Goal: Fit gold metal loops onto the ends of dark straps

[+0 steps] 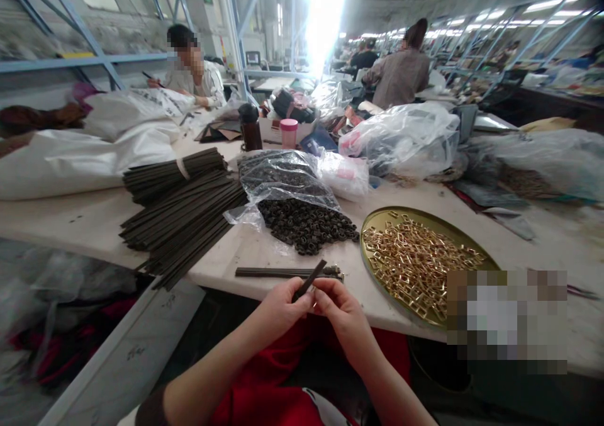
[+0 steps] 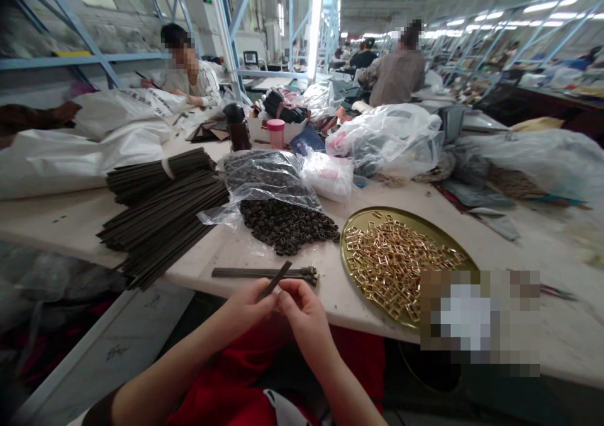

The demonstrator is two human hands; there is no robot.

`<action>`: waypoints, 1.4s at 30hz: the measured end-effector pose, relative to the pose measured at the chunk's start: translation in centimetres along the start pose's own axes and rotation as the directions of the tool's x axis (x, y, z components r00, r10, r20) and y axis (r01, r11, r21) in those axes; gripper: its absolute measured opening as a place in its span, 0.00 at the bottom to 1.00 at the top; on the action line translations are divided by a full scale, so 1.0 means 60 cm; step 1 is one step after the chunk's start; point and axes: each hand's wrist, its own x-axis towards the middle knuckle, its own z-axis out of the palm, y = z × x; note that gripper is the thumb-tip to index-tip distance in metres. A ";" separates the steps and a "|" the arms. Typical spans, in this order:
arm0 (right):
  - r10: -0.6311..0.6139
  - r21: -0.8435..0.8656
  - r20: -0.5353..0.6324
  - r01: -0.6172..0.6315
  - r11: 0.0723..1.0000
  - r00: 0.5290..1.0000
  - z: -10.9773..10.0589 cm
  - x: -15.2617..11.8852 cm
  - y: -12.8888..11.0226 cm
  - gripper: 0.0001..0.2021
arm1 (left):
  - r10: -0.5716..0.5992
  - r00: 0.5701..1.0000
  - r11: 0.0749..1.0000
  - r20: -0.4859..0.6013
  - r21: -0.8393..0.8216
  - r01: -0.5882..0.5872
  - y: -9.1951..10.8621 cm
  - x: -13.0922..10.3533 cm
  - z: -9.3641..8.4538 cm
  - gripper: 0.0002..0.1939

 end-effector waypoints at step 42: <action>0.024 0.256 -0.119 0.008 0.967 0.993 0.014 -0.012 0.019 0.11 | -0.084 0.993 0.960 0.080 -0.261 0.102 0.012 -0.008 0.008 0.12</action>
